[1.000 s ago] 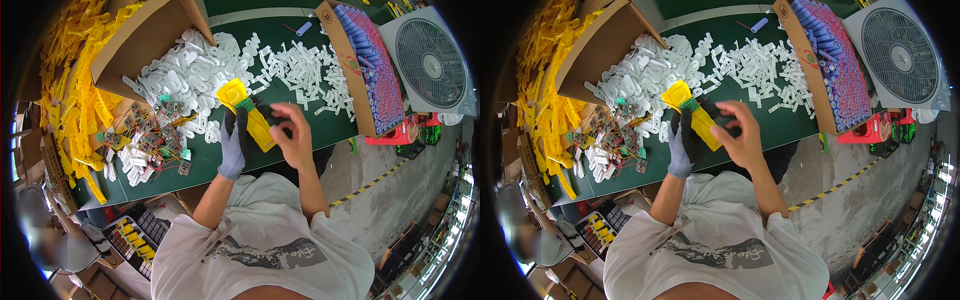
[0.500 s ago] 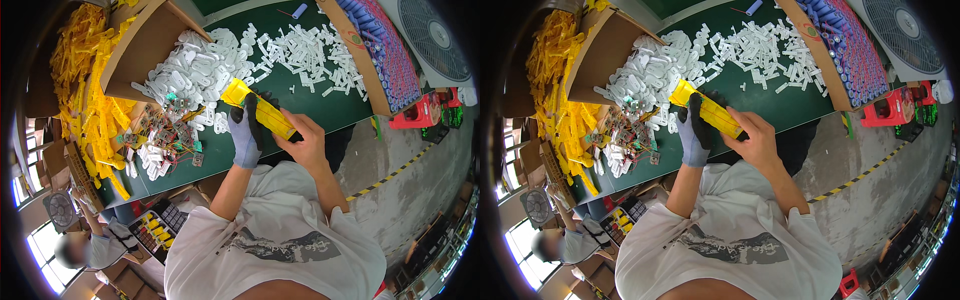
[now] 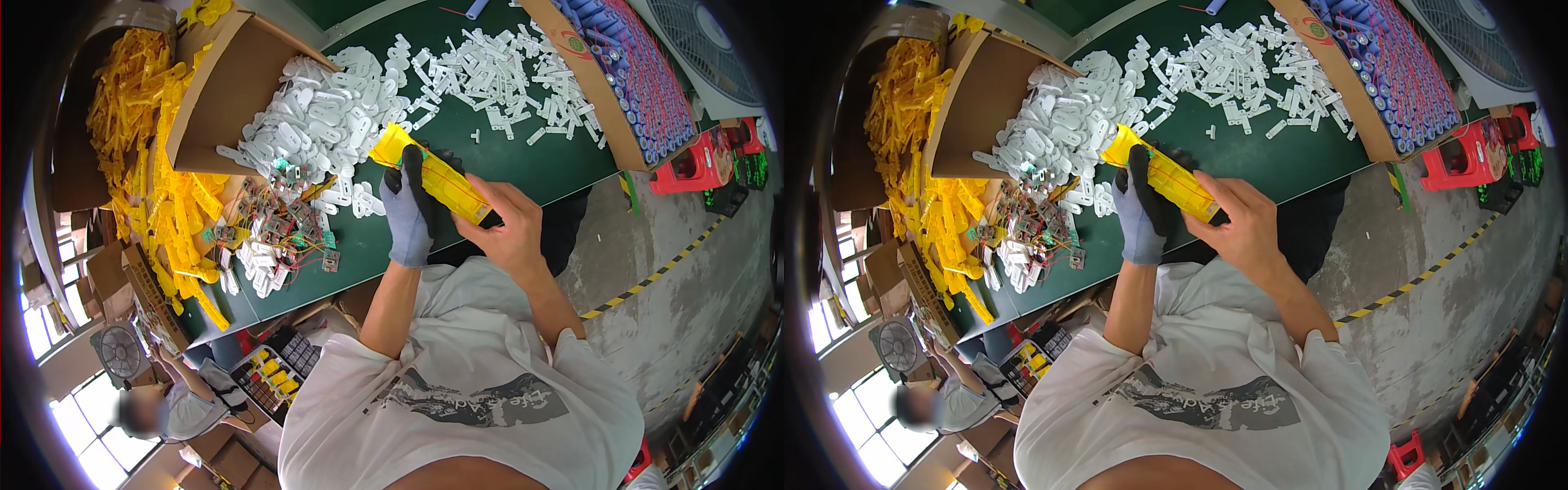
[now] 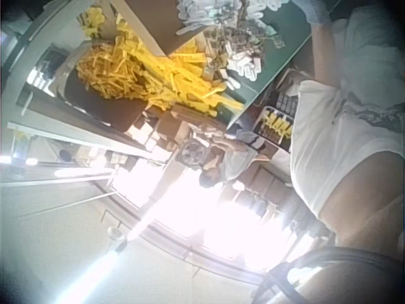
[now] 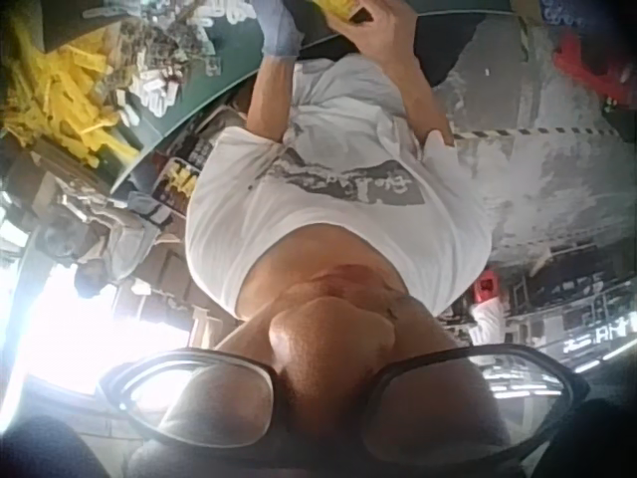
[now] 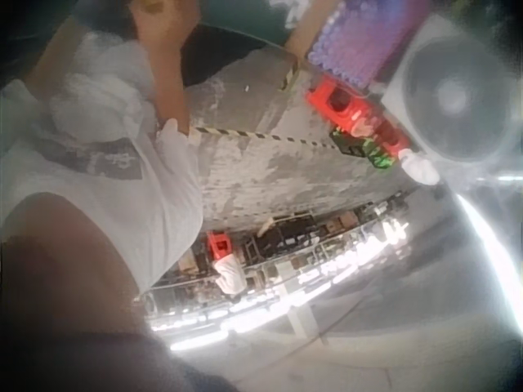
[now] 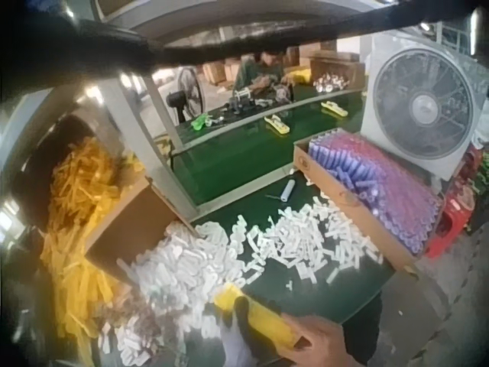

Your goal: Assembling components into a yellow plastic housing, likely for an LED light or similar device.

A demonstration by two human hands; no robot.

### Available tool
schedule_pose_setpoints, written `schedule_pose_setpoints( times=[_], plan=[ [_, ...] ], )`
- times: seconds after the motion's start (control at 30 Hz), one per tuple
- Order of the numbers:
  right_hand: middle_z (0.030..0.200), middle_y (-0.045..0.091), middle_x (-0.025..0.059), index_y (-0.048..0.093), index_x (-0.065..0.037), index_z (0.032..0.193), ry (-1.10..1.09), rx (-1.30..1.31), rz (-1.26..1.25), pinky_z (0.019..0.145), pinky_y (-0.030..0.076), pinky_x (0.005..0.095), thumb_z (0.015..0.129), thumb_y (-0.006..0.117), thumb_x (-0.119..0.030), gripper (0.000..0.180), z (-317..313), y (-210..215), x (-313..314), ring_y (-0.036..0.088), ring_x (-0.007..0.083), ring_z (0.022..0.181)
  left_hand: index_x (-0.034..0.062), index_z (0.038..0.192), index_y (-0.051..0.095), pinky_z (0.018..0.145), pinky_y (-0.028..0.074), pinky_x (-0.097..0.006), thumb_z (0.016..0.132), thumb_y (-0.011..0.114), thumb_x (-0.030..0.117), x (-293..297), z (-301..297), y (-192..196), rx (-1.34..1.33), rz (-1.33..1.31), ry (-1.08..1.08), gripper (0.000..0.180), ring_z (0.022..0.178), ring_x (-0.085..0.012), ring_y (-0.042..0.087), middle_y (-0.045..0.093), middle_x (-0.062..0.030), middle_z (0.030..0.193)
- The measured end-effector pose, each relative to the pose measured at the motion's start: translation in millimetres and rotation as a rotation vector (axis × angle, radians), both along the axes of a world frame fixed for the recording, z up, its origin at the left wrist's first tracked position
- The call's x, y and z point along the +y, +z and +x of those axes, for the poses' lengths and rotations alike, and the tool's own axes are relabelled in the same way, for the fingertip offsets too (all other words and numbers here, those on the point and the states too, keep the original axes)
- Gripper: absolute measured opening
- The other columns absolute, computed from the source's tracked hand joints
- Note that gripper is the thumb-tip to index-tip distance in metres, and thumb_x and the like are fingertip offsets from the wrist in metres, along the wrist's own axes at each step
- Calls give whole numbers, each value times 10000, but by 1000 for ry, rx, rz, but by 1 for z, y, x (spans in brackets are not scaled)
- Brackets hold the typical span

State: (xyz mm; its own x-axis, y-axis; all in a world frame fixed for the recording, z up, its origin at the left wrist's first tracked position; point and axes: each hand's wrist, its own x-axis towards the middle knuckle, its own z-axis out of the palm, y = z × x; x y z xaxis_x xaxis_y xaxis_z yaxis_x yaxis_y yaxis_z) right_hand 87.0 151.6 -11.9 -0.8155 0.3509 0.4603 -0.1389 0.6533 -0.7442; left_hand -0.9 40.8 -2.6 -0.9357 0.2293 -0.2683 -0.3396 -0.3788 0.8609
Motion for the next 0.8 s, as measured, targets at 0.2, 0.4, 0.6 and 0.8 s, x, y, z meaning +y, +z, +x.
schedule_pose_setpoints(
  times=[0.2,0.4,0.6,0.8],
  plan=[
    [871,673,97,670,-49,1117,83,-192,48,691,514,309,639,797,-77,495,-12,9,52,630,236,745,6,1185,574,705,532,-310,835,700,260,-57,26,13,325,-653,-353,450,750,-177,662,682,-144,892],
    [816,643,57,698,-83,1088,290,-175,96,713,486,304,630,804,-127,472,-6,-4,79,591,208,799,161,1084,664,973,384,-470,710,753,145,-5,-5,38,1231,-1240,-517,385,1181,-359,451,504,-149,1264],
    [848,657,42,705,-84,1071,338,-132,93,755,475,320,608,807,-133,476,-4,-7,85,588,207,841,112,922,684,905,440,-431,683,768,113,-12,-25,29,1254,-986,-635,253,1046,-331,551,616,-91,1110],
    [878,670,38,702,-78,1071,449,-164,122,792,471,322,590,810,-140,497,-9,-6,88,593,211,881,132,924,648,927,412,-443,670,768,123,-33,-15,1,1177,-940,-511,281,1013,-298,548,620,-46,1091]
  ],
)
